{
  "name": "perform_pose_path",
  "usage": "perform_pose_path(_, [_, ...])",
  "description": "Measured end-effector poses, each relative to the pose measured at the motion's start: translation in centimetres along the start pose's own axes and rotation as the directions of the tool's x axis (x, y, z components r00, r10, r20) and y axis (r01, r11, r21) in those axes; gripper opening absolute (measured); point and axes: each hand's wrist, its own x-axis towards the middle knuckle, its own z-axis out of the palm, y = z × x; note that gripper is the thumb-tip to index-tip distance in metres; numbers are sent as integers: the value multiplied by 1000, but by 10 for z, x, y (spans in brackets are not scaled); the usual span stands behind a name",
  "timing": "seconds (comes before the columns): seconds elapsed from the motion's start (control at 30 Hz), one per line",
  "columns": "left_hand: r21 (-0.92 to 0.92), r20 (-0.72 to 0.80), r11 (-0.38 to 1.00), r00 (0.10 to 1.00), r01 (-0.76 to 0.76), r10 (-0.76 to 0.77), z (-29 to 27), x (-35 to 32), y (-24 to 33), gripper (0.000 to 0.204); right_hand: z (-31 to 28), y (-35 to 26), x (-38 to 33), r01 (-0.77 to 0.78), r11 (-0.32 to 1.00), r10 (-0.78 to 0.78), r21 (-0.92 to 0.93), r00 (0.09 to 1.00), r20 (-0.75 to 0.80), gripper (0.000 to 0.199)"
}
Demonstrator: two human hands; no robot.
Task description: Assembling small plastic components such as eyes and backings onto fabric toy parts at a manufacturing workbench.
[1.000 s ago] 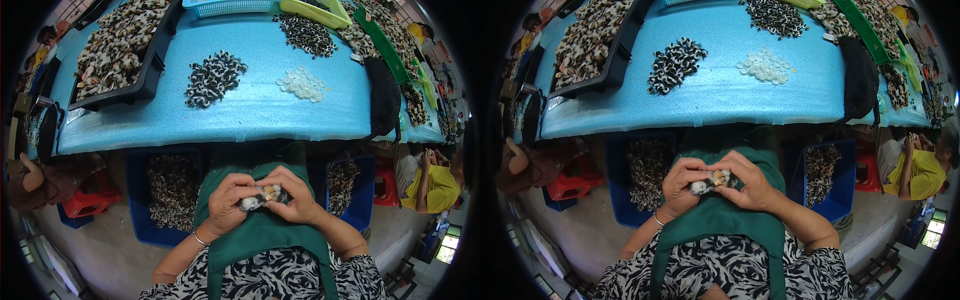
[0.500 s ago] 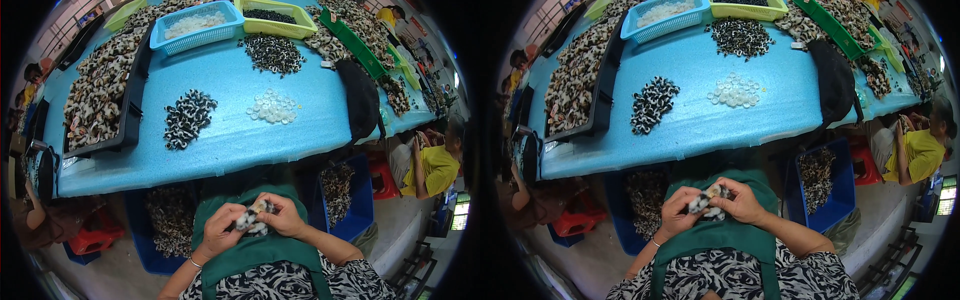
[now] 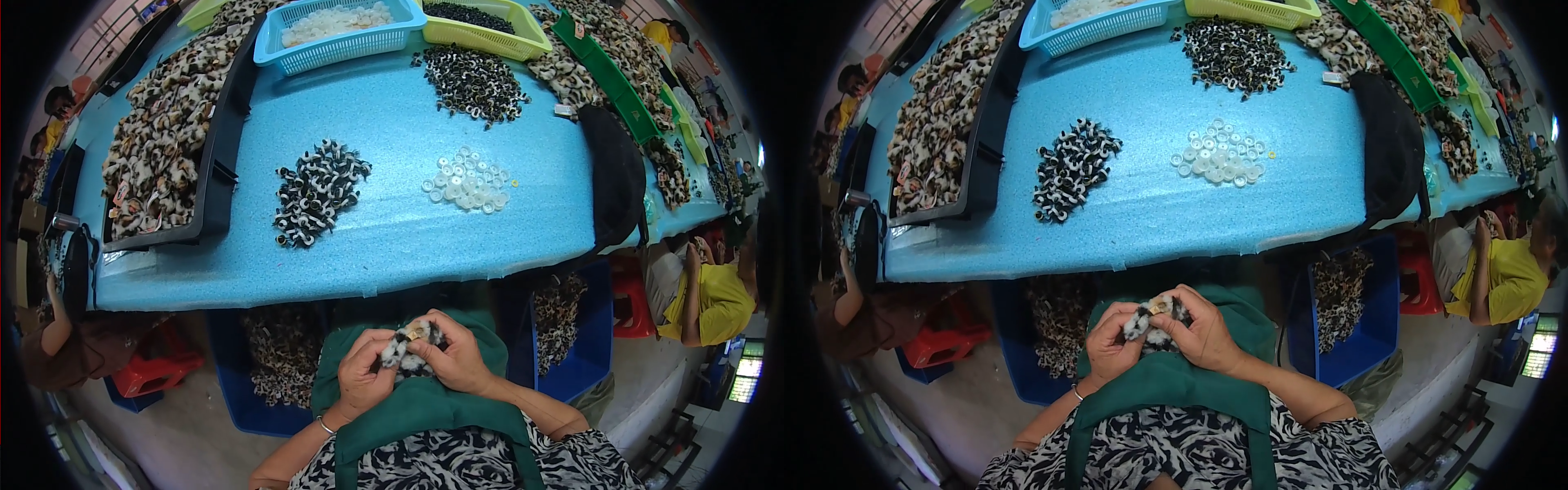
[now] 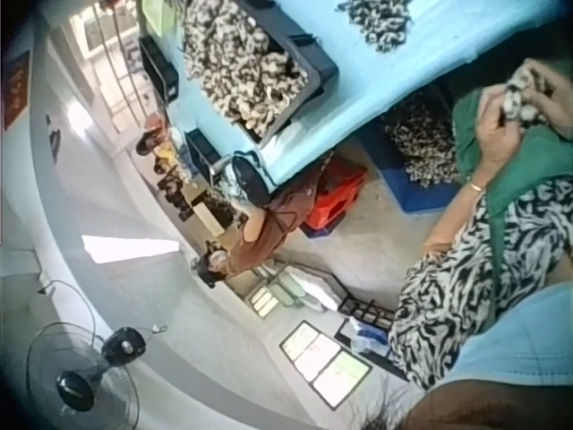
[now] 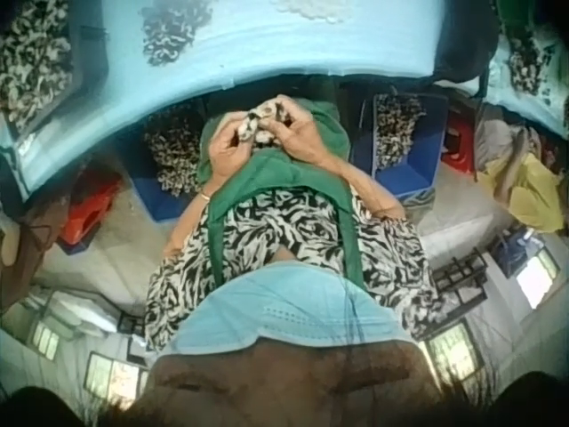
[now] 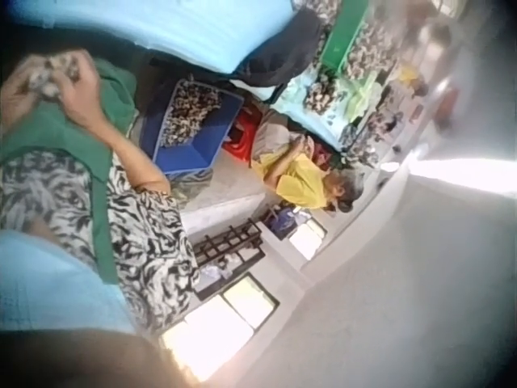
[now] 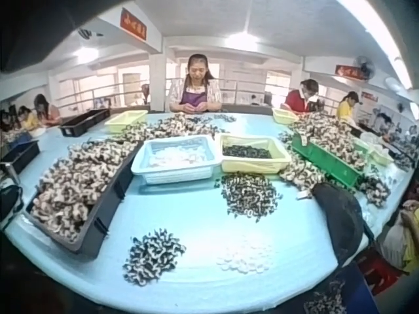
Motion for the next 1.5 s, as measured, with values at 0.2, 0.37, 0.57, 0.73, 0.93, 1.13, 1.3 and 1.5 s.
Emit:
perform_pose_path(0.2, [-27, -34, 1000, 999, -2, 1, 3, 3, -15, 21, -3, 0, 11, -1, 997, 5, -73, 999, 52, 23])
perform_pose_path(0.37, [-31, -25, 1000, 1000, 6, -6, 2, 6, -19, 21, 2, 3, 14, -30, 999, 31, -44, 999, 13, 20])
perform_pose_path(0.57, [-22, -16, 999, 999, 30, -30, 1, 5, -16, 20, 9, 11, 12, 95, 981, -104, -171, 994, -42, 19])
perform_pose_path(0.73, [-337, 16, 902, 960, 270, -281, -3, 8, -8, 13, -8, 5, 9, -288, 832, 294, 475, 954, 64, 12])
perform_pose_path(0.93, [-521, 126, 779, 935, 348, -332, -8, -7, -15, 16, -10, 27, -9, -230, 898, 168, 376, 967, 191, 8])
perform_pose_path(1.13, [-756, 378, 349, 804, 554, -458, -19, -14, -5, 22, 1, 28, 0, -37, 963, -7, 267, 987, 163, 7])
perform_pose_path(1.3, [-735, 358, 441, 847, 515, -392, -23, -15, -1, 18, 0, 19, 6, -52, 990, 36, 131, 992, 124, 7])
perform_pose_path(1.5, [-706, 271, 542, 881, 456, -388, -20, -16, -2, 19, 4, -38, -5, 483, 754, -484, -445, 867, 122, 56])
